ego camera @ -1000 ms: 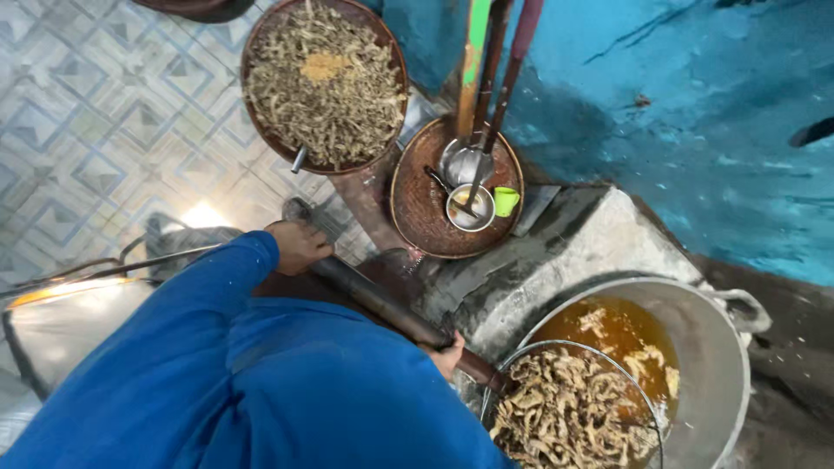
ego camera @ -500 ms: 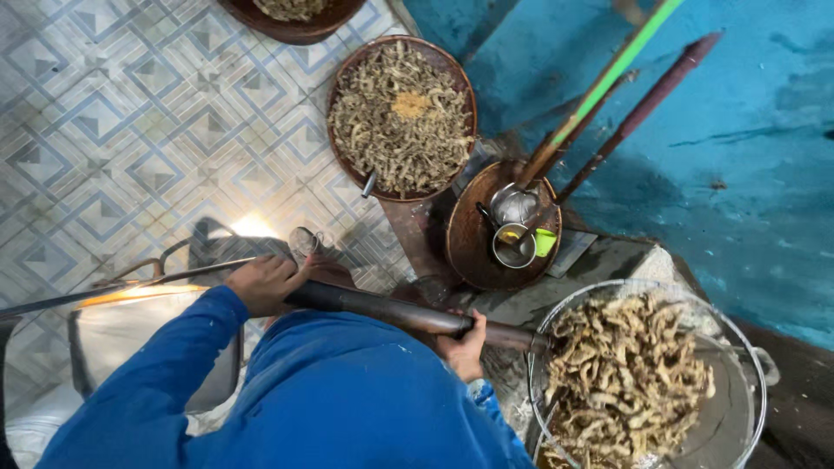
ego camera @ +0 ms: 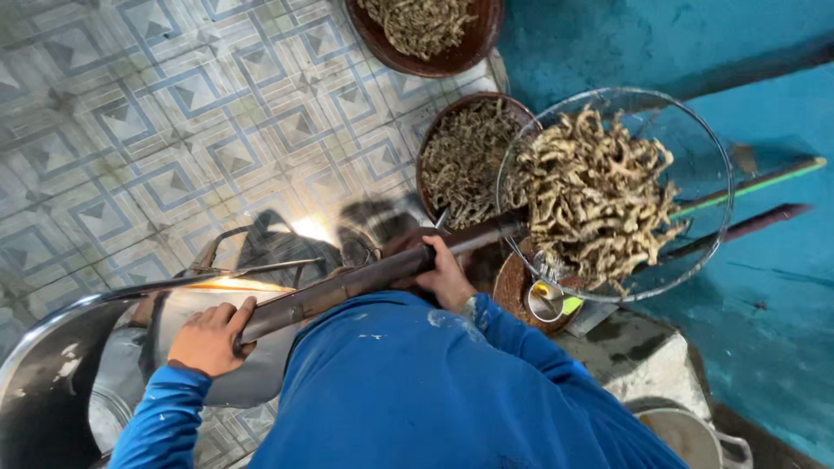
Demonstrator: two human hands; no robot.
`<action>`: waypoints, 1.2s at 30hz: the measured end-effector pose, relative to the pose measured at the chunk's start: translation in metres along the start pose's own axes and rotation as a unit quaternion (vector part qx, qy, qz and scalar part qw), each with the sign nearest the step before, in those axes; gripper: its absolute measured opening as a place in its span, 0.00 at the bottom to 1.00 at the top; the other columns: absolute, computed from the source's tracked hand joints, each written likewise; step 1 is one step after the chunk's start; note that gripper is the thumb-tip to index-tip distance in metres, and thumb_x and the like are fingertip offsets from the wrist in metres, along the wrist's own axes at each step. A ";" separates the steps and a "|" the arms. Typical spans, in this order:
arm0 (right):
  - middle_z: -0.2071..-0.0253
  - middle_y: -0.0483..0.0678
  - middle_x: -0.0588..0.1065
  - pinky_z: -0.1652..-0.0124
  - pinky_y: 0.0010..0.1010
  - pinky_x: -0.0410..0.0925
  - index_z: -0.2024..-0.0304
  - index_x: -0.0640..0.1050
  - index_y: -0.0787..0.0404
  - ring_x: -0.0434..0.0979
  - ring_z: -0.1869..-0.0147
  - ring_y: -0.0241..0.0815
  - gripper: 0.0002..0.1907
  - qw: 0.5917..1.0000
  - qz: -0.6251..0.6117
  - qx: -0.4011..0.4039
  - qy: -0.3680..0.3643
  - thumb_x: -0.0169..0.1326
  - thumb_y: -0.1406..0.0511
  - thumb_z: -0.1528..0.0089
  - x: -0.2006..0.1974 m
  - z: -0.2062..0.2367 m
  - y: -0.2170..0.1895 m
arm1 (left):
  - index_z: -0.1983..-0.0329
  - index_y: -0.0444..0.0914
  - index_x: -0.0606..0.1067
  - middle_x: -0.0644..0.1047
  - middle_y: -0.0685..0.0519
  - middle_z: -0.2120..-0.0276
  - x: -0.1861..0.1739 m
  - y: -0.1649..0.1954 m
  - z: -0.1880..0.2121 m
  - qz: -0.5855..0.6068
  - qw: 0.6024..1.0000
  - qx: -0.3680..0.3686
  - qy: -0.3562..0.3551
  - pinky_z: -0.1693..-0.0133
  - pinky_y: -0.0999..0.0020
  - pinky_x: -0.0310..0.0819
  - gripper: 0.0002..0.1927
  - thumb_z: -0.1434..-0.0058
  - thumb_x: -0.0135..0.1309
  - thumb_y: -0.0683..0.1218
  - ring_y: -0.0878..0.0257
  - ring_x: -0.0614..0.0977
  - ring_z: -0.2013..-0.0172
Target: The person deep-fries shredded food in a large wok of hot oil over a wood fire, stirring it with a long bamboo pole. They use a wire skimmer to lift fried pieces out of the oil and transfer them into round bamboo trays beside the stove.
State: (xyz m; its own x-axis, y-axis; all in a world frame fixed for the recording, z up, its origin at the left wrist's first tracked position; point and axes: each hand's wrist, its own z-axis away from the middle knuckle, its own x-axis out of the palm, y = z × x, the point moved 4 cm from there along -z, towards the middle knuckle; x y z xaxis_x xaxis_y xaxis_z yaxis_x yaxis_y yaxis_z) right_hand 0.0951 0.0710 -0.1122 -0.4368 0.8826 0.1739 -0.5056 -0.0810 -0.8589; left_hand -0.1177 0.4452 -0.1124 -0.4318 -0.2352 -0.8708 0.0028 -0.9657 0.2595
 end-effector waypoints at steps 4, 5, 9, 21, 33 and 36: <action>0.48 0.49 0.71 0.54 0.33 0.72 0.34 0.65 0.50 0.73 0.49 0.40 0.45 0.995 0.090 0.043 -0.012 0.61 0.76 0.53 0.034 -0.102 -0.034 | 0.32 0.50 0.67 0.77 0.49 0.61 -0.032 -0.037 -0.035 0.066 0.996 -0.037 0.044 0.59 0.52 0.77 0.45 0.56 0.64 0.58 0.49 0.82 0.60; 0.50 0.47 0.71 0.55 0.33 0.73 0.38 0.65 0.48 0.73 0.51 0.39 0.43 0.997 0.066 0.024 -0.027 0.64 0.73 0.54 0.044 -0.137 -0.043 | 0.33 0.50 0.68 0.78 0.49 0.61 -0.044 -0.048 -0.052 0.086 0.994 -0.042 0.060 0.60 0.52 0.78 0.44 0.57 0.64 0.58 0.48 0.82 0.60; 0.63 0.49 0.73 0.64 0.43 0.73 0.62 0.73 0.50 0.74 0.60 0.48 0.14 0.865 -0.294 0.365 0.179 0.59 0.54 0.46 0.062 -0.261 -0.058 | 0.35 0.56 0.69 0.78 0.47 0.53 -0.096 -0.098 -0.139 0.083 0.991 -0.100 0.022 0.63 0.51 0.79 0.40 0.55 0.64 0.57 0.45 0.83 0.63; 0.58 0.50 0.78 0.56 0.43 0.72 0.57 0.77 0.59 0.76 0.57 0.48 0.16 0.833 -0.274 0.368 0.309 0.59 0.56 0.41 0.099 -0.518 -0.192 | 0.36 0.57 0.72 0.81 0.45 0.60 -0.267 -0.243 -0.416 0.144 0.975 -0.082 -0.147 0.55 0.50 0.78 0.39 0.56 0.66 0.60 0.43 0.83 0.58; 0.58 0.53 0.78 0.57 0.40 0.71 0.57 0.78 0.74 0.76 0.59 0.45 0.24 0.779 -0.194 0.250 0.541 0.64 0.59 0.46 0.090 -0.635 -0.224 | 0.39 0.48 0.77 0.85 0.48 0.61 -0.329 -0.340 -0.599 0.283 0.906 -0.072 -0.308 0.54 0.62 0.77 0.39 0.59 0.71 0.52 0.58 0.86 0.62; 0.60 0.55 0.77 0.61 0.46 0.69 0.59 0.78 0.74 0.75 0.61 0.48 0.24 0.737 -0.183 0.318 0.568 0.62 0.57 0.45 0.100 -0.646 -0.231 | 0.36 0.49 0.77 0.86 0.45 0.62 -0.337 -0.360 -0.625 0.291 0.870 -0.110 -0.382 0.59 0.56 0.80 0.40 0.59 0.69 0.50 0.55 0.83 0.64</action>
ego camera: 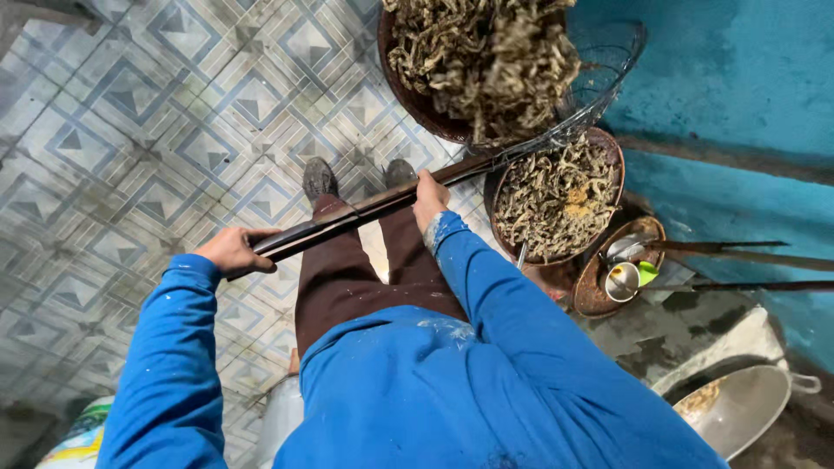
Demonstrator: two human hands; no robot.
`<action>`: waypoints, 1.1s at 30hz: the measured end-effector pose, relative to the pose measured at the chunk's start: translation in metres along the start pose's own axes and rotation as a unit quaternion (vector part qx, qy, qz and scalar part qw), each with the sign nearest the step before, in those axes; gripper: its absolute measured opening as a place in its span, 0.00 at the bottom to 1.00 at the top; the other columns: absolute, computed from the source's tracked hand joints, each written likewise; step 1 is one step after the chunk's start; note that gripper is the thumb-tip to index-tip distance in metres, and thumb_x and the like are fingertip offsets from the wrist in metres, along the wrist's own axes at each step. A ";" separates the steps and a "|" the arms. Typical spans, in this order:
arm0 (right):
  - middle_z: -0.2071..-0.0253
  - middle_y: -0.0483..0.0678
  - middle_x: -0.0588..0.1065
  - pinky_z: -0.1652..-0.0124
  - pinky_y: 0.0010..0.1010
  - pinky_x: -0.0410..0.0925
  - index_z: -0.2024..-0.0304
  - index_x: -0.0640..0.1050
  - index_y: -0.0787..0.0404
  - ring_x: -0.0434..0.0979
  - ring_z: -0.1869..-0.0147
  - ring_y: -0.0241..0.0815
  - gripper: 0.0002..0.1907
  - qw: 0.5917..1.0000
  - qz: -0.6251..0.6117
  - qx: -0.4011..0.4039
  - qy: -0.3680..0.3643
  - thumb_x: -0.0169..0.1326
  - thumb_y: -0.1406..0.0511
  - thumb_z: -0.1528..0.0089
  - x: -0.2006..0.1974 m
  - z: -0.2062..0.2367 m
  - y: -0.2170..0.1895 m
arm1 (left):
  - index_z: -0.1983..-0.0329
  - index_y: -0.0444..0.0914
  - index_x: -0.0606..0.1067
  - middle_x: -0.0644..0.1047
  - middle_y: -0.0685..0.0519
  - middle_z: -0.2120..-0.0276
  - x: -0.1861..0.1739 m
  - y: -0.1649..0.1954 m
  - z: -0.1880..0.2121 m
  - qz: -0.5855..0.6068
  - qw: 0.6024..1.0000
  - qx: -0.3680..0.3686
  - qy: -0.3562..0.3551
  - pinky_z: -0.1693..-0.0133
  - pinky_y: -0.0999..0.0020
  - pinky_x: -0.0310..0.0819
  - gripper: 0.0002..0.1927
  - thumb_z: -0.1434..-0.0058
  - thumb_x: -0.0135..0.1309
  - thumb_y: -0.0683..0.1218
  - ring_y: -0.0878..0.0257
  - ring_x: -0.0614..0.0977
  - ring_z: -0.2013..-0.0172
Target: The person deep-fries shredded food in a large wok of hot oil over a wood fire, stirring it with a long bamboo pole. They use a wire skimmer to lift fried pieces out of the oil and transfer them into round bamboo trays beside the stove.
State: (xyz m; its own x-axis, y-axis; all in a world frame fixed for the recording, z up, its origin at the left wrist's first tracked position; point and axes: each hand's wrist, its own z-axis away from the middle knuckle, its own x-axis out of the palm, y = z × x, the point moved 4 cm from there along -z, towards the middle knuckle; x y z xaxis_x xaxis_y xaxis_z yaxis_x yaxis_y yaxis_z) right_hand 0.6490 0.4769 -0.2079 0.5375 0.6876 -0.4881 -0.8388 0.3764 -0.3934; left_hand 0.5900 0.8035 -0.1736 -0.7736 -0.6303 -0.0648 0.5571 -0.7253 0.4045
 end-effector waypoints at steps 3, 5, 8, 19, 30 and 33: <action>0.60 0.56 0.80 0.58 0.38 0.72 0.62 0.79 0.76 0.79 0.60 0.47 0.23 0.997 -0.047 -0.066 0.013 0.66 0.60 0.47 0.019 0.013 -0.009 | 0.40 0.46 0.77 0.87 0.48 0.62 -0.032 0.005 -0.010 -0.056 0.994 0.089 0.017 0.57 0.60 0.80 0.40 0.62 0.70 0.53 0.57 0.87 0.63; 0.60 0.57 0.81 0.59 0.39 0.71 0.63 0.79 0.75 0.79 0.61 0.47 0.24 0.997 -0.002 -0.070 0.035 0.66 0.59 0.48 0.033 0.018 -0.012 | 0.46 0.47 0.78 0.84 0.46 0.61 -0.043 0.002 -0.016 -0.235 0.969 0.046 0.058 0.57 0.54 0.79 0.32 0.56 0.67 0.58 0.50 0.85 0.60; 0.61 0.57 0.80 0.61 0.41 0.72 0.64 0.76 0.74 0.80 0.62 0.48 0.23 0.995 -0.026 -0.064 0.072 0.68 0.60 0.48 0.054 0.016 -0.017 | 0.54 0.45 0.78 0.83 0.45 0.61 -0.057 0.005 -0.025 -0.338 0.921 0.030 0.192 0.60 0.49 0.80 0.25 0.53 0.63 0.59 0.45 0.85 0.60; 0.73 0.55 0.73 0.75 0.43 0.71 0.69 0.71 0.68 0.75 0.74 0.50 0.13 0.949 -0.308 -0.022 -0.062 0.64 0.74 0.50 0.104 -0.009 -0.018 | 0.52 0.50 0.78 0.83 0.45 0.61 -0.065 -0.024 -0.053 -0.312 0.928 -0.012 0.201 0.59 0.48 0.79 0.25 0.52 0.62 0.61 0.44 0.85 0.59; 0.61 0.53 0.73 0.62 0.39 0.72 0.53 0.65 0.69 0.75 0.58 0.44 0.36 0.974 -0.181 -0.136 0.016 0.72 0.71 0.57 0.105 0.022 -0.034 | 0.46 0.51 0.80 0.84 0.44 0.57 -0.040 -0.045 -0.053 -0.157 0.980 -0.013 0.120 0.52 0.50 0.77 0.35 0.62 0.66 0.61 0.45 0.84 0.55; 0.59 0.54 0.73 0.61 0.38 0.72 0.52 0.66 0.73 0.74 0.58 0.44 0.35 0.971 -0.168 -0.167 -0.032 0.73 0.67 0.53 0.109 0.035 -0.036 | 0.47 0.47 0.80 0.84 0.43 0.60 -0.037 -0.048 -0.046 -0.117 0.987 0.012 0.108 0.56 0.53 0.78 0.35 0.62 0.67 0.60 0.46 0.85 0.59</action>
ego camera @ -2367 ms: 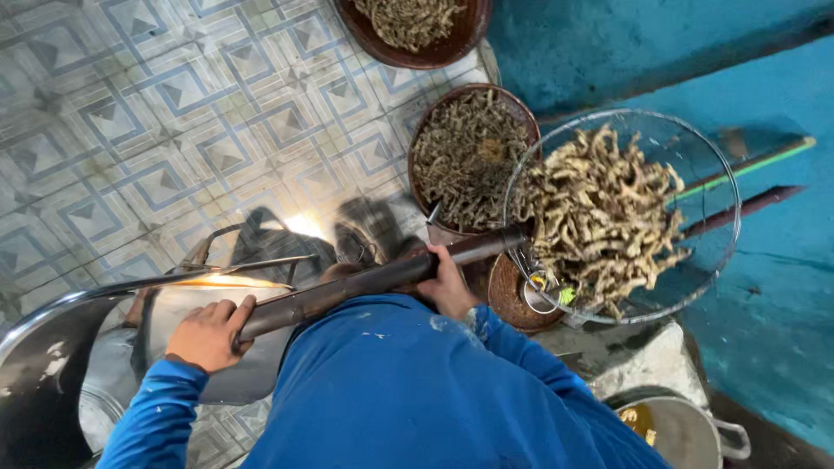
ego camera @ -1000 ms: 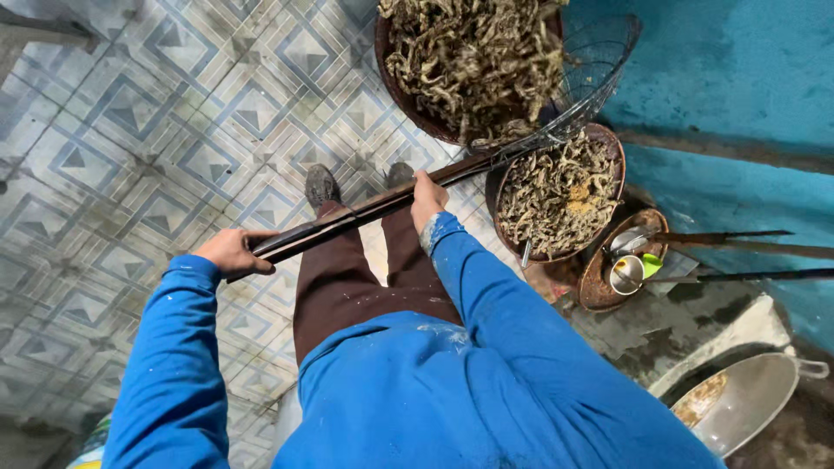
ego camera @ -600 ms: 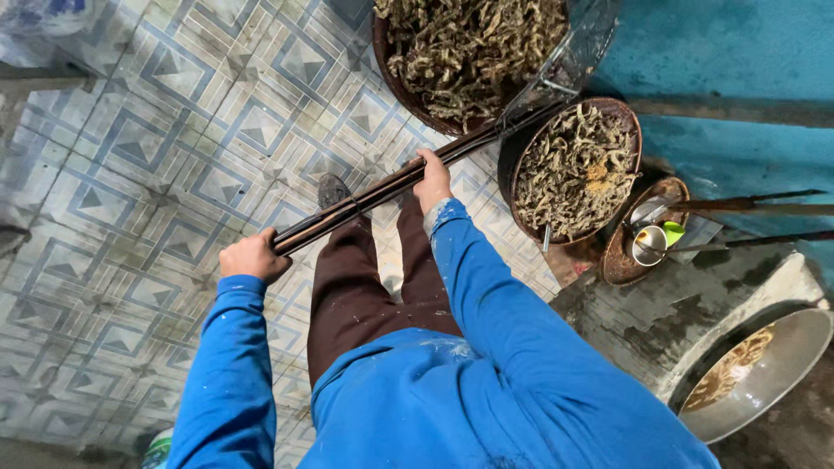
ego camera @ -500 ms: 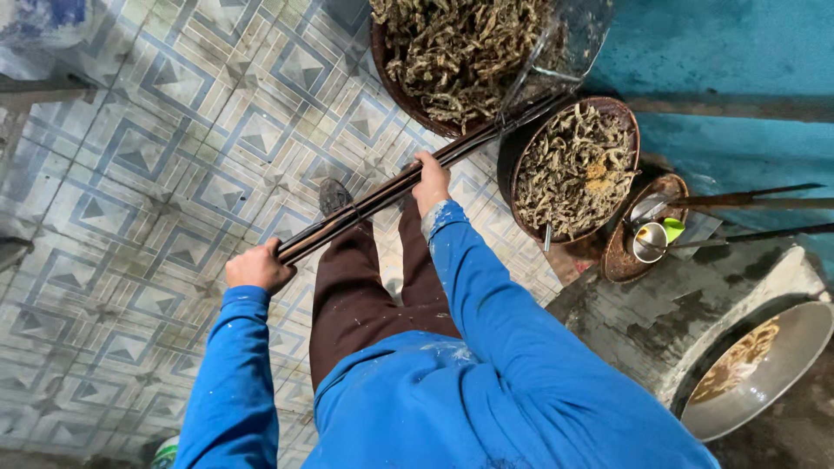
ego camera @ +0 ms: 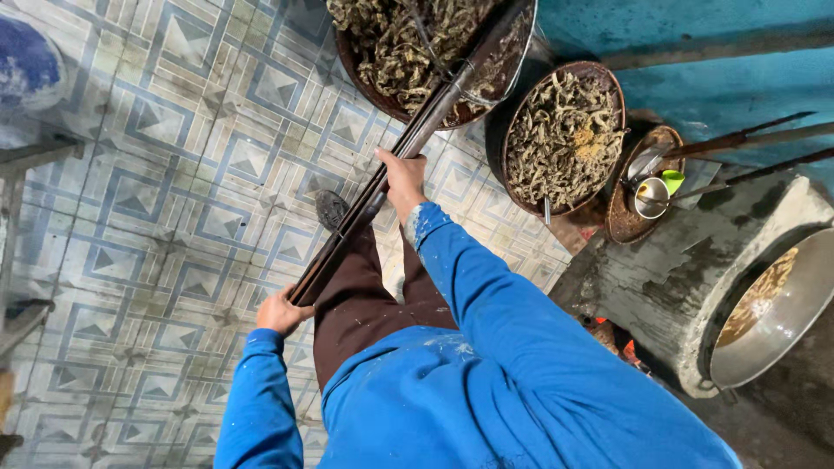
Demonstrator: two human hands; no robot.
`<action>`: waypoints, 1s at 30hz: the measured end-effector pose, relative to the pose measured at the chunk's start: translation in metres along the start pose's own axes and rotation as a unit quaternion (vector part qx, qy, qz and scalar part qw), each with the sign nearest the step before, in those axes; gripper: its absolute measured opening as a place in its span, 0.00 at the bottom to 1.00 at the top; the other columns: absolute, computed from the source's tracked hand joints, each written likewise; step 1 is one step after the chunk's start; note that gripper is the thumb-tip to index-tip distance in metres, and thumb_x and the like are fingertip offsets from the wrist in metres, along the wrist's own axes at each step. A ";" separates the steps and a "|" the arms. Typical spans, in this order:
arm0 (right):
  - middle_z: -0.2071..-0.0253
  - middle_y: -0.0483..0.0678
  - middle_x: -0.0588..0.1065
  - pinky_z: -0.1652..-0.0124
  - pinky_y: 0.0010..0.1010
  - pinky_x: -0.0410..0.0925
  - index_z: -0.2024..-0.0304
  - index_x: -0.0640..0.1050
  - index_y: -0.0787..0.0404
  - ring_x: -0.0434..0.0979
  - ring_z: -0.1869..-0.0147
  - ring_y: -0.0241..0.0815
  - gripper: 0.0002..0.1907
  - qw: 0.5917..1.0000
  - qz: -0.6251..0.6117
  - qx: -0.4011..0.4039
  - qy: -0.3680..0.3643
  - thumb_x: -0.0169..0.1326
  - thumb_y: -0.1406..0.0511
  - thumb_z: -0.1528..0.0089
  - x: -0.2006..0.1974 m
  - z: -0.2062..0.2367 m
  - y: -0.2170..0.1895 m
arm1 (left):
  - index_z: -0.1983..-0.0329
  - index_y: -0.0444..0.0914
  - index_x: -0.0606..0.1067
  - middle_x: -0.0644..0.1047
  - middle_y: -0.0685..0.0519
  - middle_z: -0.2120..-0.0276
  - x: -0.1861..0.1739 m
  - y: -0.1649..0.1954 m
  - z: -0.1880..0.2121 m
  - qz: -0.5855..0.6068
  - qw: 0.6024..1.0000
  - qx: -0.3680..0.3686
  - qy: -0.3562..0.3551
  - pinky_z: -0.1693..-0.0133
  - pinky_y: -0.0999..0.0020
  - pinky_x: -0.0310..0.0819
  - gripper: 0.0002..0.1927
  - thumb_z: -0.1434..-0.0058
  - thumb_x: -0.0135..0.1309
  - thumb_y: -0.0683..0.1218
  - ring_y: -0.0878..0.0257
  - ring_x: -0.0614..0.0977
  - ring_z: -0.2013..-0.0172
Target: The person deep-fries shredded food in a large wok of hot oil over a wood fire, stirring it with a long bamboo pole. They use a wire skimmer to lift fried pieces out of the oil and transfer them into round bamboo trays beside the stove.
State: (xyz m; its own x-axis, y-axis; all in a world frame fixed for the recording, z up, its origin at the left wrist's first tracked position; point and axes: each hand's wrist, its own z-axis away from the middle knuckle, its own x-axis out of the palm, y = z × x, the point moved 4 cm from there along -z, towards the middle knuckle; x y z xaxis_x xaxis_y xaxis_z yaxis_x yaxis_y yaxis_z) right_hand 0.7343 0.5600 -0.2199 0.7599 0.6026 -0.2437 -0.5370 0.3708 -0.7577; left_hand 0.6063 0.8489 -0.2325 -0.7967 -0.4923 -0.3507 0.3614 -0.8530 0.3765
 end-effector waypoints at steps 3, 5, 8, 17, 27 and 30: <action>0.61 0.57 0.77 0.64 0.38 0.72 0.56 0.72 0.78 0.77 0.61 0.46 0.31 0.999 0.001 -0.012 -0.043 0.71 0.64 0.53 0.003 0.015 -0.001 | 0.50 0.42 0.81 0.85 0.44 0.67 0.006 -0.009 0.012 0.098 0.995 -0.022 -0.029 0.62 0.59 0.79 0.31 0.60 0.67 0.55 0.54 0.86 0.68; 0.62 0.55 0.76 0.62 0.36 0.73 0.57 0.70 0.74 0.77 0.61 0.44 0.31 0.997 0.063 -0.033 -0.026 0.72 0.63 0.53 0.002 0.024 -0.002 | 0.52 0.38 0.81 0.84 0.46 0.69 0.009 -0.015 0.021 0.147 0.989 -0.001 -0.034 0.65 0.61 0.77 0.29 0.61 0.67 0.50 0.59 0.84 0.71; 0.65 0.52 0.76 0.63 0.34 0.73 0.60 0.69 0.69 0.78 0.63 0.40 0.30 0.992 0.090 -0.087 -0.021 0.73 0.62 0.53 0.000 0.036 -0.004 | 0.53 0.35 0.80 0.83 0.48 0.71 0.015 -0.027 0.033 0.198 0.979 0.003 -0.041 0.69 0.63 0.75 0.27 0.61 0.67 0.45 0.61 0.80 0.74; 0.72 0.45 0.79 0.66 0.35 0.71 0.69 0.80 0.65 0.80 0.68 0.39 0.18 0.973 0.135 -0.127 -0.141 0.69 0.57 0.49 -0.019 0.084 0.011 | 0.53 0.35 0.80 0.83 0.53 0.70 0.036 -0.069 0.073 0.263 0.963 0.034 -0.046 0.67 0.68 0.76 0.28 0.63 0.68 0.43 0.67 0.80 0.71; 0.67 0.48 0.79 0.65 0.37 0.73 0.64 0.78 0.65 0.80 0.66 0.41 0.16 0.978 0.037 -0.032 -0.202 0.69 0.65 0.50 -0.021 0.076 0.023 | 0.50 0.37 0.78 0.85 0.52 0.66 0.058 -0.078 0.086 0.294 0.955 0.043 -0.019 0.62 0.64 0.79 0.31 0.62 0.66 0.46 0.62 0.84 0.66; 0.67 0.49 0.78 0.64 0.38 0.74 0.63 0.80 0.68 0.79 0.66 0.42 0.12 0.965 -0.052 0.057 -0.249 0.68 0.69 0.46 -0.041 0.087 0.043 | 0.50 0.43 0.79 0.84 0.46 0.67 0.063 -0.100 0.098 0.080 0.996 -0.027 0.012 0.61 0.58 0.78 0.30 0.60 0.69 0.52 0.52 0.86 0.66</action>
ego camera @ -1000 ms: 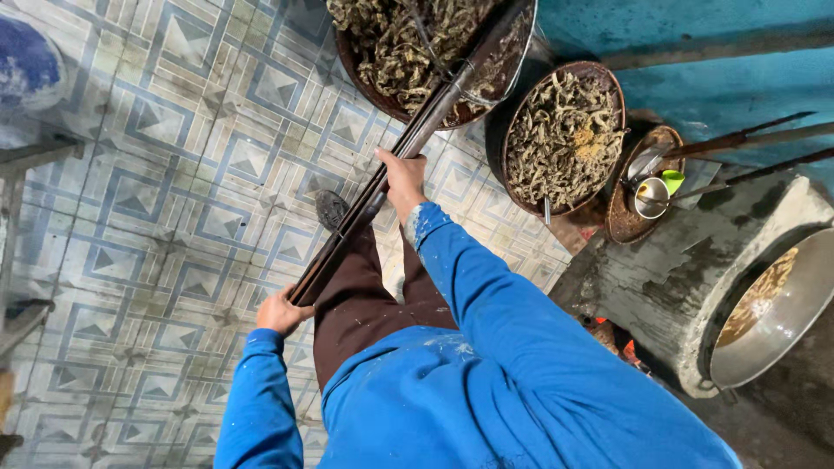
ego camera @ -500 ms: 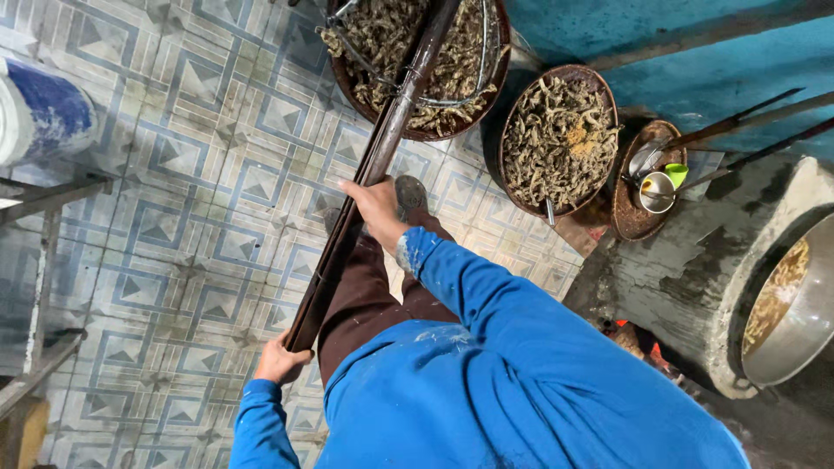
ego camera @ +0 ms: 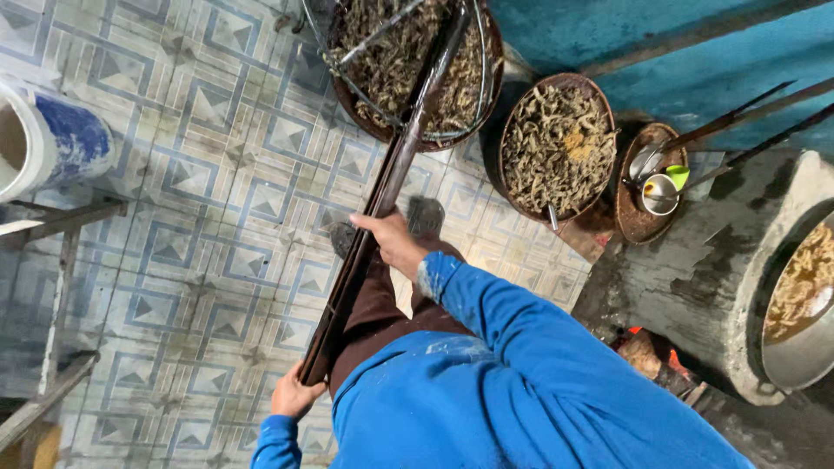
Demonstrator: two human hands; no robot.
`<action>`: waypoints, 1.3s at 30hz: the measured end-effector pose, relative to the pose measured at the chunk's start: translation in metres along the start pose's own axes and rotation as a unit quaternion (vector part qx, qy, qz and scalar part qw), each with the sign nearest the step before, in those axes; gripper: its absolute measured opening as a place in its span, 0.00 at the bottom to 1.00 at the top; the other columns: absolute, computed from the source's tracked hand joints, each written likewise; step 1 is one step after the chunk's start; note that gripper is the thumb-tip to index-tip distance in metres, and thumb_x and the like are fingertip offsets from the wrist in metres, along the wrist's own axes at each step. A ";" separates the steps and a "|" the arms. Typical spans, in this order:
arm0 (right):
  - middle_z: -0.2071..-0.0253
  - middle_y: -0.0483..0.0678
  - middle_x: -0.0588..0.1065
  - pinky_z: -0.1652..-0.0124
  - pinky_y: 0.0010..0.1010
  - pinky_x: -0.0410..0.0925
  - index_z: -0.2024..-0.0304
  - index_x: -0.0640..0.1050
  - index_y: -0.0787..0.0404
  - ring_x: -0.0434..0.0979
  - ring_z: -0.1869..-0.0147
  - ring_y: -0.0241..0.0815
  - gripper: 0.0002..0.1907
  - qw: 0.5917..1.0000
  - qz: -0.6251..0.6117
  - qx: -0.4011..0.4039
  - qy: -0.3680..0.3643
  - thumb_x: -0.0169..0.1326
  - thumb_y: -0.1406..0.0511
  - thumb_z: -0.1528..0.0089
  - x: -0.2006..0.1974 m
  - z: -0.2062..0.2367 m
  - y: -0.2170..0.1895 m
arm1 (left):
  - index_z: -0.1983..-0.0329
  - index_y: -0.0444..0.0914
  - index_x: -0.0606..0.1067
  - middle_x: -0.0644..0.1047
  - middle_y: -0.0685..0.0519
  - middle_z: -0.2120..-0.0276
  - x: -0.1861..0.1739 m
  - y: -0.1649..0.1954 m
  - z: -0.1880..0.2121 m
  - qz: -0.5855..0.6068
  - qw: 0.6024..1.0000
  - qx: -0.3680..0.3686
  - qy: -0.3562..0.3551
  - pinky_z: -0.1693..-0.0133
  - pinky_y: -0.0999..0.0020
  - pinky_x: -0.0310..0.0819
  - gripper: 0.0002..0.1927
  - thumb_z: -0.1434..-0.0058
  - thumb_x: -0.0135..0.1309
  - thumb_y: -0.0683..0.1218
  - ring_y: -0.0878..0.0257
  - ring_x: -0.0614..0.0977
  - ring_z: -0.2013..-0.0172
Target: The person deep-fries shredded food in a large wok of hot oil over a wood fire, stirring it with a long bamboo pole. They use a wire skimmer to lift fried pieces out of the oil and transfer them into round bamboo trays beside the stove.
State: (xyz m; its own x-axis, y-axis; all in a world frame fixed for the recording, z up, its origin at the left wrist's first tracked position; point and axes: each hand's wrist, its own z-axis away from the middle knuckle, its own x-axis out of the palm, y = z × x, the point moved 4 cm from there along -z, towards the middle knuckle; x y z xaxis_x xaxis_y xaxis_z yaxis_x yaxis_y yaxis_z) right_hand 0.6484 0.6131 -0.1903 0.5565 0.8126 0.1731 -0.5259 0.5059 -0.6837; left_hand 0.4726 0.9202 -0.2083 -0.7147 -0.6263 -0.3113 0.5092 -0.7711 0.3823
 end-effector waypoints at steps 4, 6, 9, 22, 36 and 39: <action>0.64 0.50 0.79 0.58 0.39 0.75 0.61 0.80 0.67 0.81 0.61 0.46 0.12 0.982 -0.107 0.122 -0.092 0.66 0.66 0.41 -0.035 0.042 0.026 | 0.49 0.49 0.79 0.83 0.45 0.64 0.005 -0.028 0.033 -0.159 0.979 0.026 0.122 0.60 0.52 0.78 0.31 0.58 0.68 0.59 0.44 0.84 0.62; 0.61 0.50 0.80 0.53 0.36 0.74 0.58 0.80 0.66 0.81 0.56 0.44 0.12 0.975 -0.127 0.125 -0.129 0.66 0.65 0.40 -0.056 0.061 0.027 | 0.47 0.47 0.79 0.82 0.46 0.66 0.008 -0.034 0.055 -0.163 0.952 0.103 0.239 0.64 0.51 0.78 0.32 0.58 0.66 0.58 0.44 0.83 0.66; 0.65 0.49 0.78 0.56 0.43 0.73 0.62 0.78 0.60 0.79 0.59 0.47 0.12 0.969 -0.228 0.082 -0.039 0.66 0.63 0.42 -0.098 0.084 0.028 | 0.53 0.44 0.81 0.80 0.50 0.70 0.020 -0.034 0.084 -0.270 0.870 0.180 0.370 0.65 0.53 0.74 0.22 0.49 0.63 0.57 0.48 0.81 0.70; 0.57 0.50 0.74 0.36 0.54 0.64 0.53 0.74 0.57 0.74 0.45 0.55 0.18 0.821 -0.536 -0.100 -0.171 0.58 0.70 0.46 -0.365 0.198 0.028 | 0.49 0.36 0.77 0.82 0.45 0.55 0.087 0.116 0.156 -0.365 0.519 0.511 0.579 0.51 0.51 0.75 0.10 0.32 0.59 0.43 0.48 0.84 0.55; 0.59 0.49 0.73 0.36 0.54 0.63 0.53 0.73 0.57 0.74 0.48 0.51 0.20 0.649 -0.657 -0.382 0.012 0.61 0.68 0.47 -0.672 0.346 0.096 | 0.60 0.42 0.82 0.75 0.50 0.72 0.333 0.367 0.166 -0.478 0.551 0.648 0.219 0.63 0.55 0.74 0.27 0.63 0.70 0.57 0.51 0.79 0.70; 0.59 0.48 0.74 0.36 0.53 0.64 0.55 0.73 0.57 0.74 0.47 0.51 0.19 0.625 -0.668 -0.395 0.084 0.60 0.68 0.48 -0.712 0.353 0.109 | 0.61 0.43 0.81 0.74 0.52 0.71 0.387 0.424 0.162 -0.467 0.501 0.698 0.212 0.62 0.56 0.73 0.17 0.52 0.67 0.52 0.52 0.78 0.69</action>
State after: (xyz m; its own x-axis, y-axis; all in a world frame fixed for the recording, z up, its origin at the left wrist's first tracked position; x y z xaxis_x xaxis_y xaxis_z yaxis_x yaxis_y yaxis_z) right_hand -0.0324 0.1914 -0.1383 0.2541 -0.2576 0.9322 0.9254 0.3451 -0.1569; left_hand 0.3344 0.3698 -0.0261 -0.0125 -0.2638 -0.9645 -0.9936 -0.1052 0.0416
